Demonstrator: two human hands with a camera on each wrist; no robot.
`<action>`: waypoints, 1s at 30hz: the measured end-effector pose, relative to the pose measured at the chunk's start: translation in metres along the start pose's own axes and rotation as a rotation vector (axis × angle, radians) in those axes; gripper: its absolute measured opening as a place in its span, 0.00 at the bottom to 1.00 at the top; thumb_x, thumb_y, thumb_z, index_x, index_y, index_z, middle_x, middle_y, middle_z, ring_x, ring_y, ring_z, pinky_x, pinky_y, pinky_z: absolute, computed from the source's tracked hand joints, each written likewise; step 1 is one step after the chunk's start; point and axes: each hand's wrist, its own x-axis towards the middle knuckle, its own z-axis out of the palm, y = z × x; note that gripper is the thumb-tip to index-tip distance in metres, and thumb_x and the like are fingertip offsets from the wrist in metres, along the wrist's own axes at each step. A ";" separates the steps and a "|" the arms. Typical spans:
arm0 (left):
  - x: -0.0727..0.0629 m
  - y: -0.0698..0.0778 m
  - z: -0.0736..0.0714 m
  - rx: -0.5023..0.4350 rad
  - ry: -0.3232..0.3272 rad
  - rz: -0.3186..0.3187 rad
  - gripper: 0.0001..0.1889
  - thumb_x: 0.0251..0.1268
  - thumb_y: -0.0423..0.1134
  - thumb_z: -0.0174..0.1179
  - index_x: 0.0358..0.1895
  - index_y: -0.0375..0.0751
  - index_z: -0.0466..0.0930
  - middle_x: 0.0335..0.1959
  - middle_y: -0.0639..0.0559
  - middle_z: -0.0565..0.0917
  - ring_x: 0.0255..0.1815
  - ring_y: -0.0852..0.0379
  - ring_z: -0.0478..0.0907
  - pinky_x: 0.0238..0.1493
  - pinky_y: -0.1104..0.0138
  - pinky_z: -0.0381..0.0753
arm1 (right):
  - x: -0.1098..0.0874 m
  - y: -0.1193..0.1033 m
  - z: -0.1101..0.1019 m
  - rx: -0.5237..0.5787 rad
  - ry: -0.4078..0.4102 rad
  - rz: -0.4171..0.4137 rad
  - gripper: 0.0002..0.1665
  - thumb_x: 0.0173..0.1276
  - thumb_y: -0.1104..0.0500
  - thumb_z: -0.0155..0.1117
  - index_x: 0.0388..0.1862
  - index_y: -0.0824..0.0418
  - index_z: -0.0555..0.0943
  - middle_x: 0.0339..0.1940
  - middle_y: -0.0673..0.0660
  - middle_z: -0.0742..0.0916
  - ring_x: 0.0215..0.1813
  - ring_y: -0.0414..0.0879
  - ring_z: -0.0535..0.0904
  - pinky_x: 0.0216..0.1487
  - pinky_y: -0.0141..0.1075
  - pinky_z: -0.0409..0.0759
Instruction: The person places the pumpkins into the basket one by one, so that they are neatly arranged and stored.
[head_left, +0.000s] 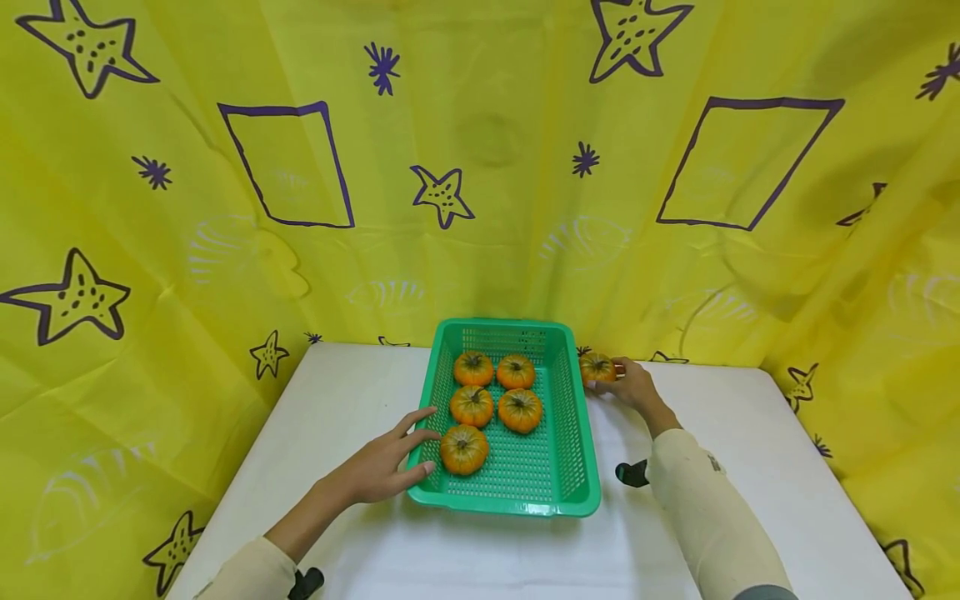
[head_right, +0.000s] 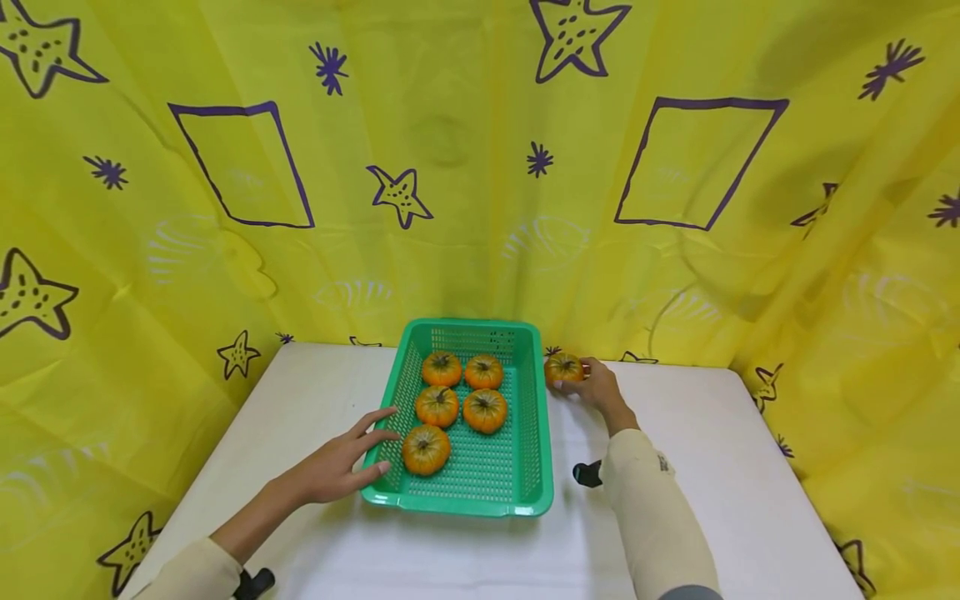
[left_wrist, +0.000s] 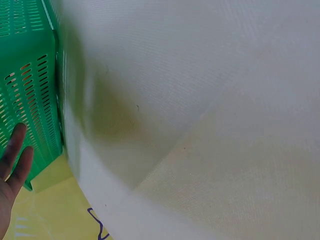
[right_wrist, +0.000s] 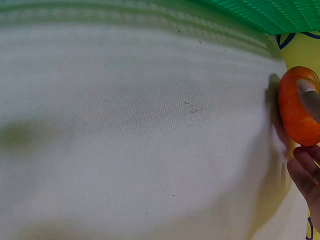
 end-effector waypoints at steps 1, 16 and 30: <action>0.000 0.000 0.000 0.003 0.000 0.001 0.24 0.76 0.57 0.51 0.67 0.51 0.73 0.81 0.51 0.55 0.62 0.42 0.79 0.51 0.48 0.82 | -0.001 0.000 -0.001 0.004 -0.002 0.001 0.46 0.68 0.51 0.69 0.73 0.77 0.61 0.67 0.80 0.72 0.67 0.72 0.70 0.67 0.59 0.71; 0.002 0.000 -0.002 -0.002 -0.002 -0.002 0.24 0.76 0.56 0.51 0.67 0.51 0.73 0.81 0.51 0.55 0.62 0.41 0.79 0.51 0.47 0.82 | -0.006 0.006 -0.012 0.065 -0.030 -0.017 0.45 0.70 0.49 0.68 0.73 0.74 0.62 0.69 0.79 0.70 0.69 0.72 0.68 0.66 0.57 0.73; 0.001 0.001 -0.001 -0.006 -0.009 -0.002 0.23 0.76 0.55 0.52 0.67 0.51 0.73 0.81 0.50 0.55 0.62 0.41 0.79 0.51 0.47 0.81 | -0.018 0.005 -0.028 0.143 -0.025 -0.073 0.47 0.70 0.48 0.67 0.75 0.74 0.60 0.72 0.79 0.68 0.71 0.73 0.65 0.66 0.60 0.72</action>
